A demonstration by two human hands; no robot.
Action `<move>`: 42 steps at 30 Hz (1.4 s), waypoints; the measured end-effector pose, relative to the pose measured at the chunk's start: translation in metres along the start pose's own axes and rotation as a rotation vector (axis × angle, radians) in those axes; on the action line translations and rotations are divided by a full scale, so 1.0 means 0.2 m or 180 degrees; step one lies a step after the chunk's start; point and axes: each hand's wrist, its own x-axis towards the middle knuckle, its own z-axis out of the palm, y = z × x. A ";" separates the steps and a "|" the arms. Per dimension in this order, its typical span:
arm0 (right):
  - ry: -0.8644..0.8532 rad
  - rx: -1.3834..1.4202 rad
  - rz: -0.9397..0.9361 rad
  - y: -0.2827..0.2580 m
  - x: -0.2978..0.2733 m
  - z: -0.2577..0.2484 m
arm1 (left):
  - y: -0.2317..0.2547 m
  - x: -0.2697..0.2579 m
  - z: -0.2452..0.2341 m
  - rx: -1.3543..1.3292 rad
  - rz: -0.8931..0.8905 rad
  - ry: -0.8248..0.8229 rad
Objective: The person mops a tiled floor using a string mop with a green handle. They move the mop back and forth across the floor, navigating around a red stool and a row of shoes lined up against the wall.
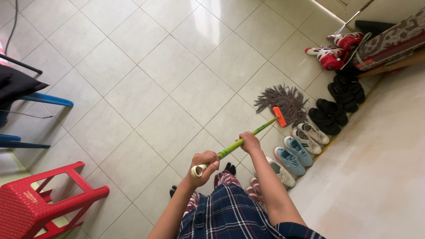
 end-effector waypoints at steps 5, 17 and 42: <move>-0.0123 0.0119 0.0061 -0.44 -0.02 0.13 | 0.11 -0.23 -0.34 0.0153 0.0090 -0.0099; 0.0041 0.0433 -0.0472 -1.72 -0.12 0.45 | 0.37 -0.83 -1.28 0.0080 0.0182 0.0159; -0.0120 0.0094 0.0132 -1.36 -0.02 0.32 | -0.01 -0.55 -1.01 -0.0845 0.0281 0.1031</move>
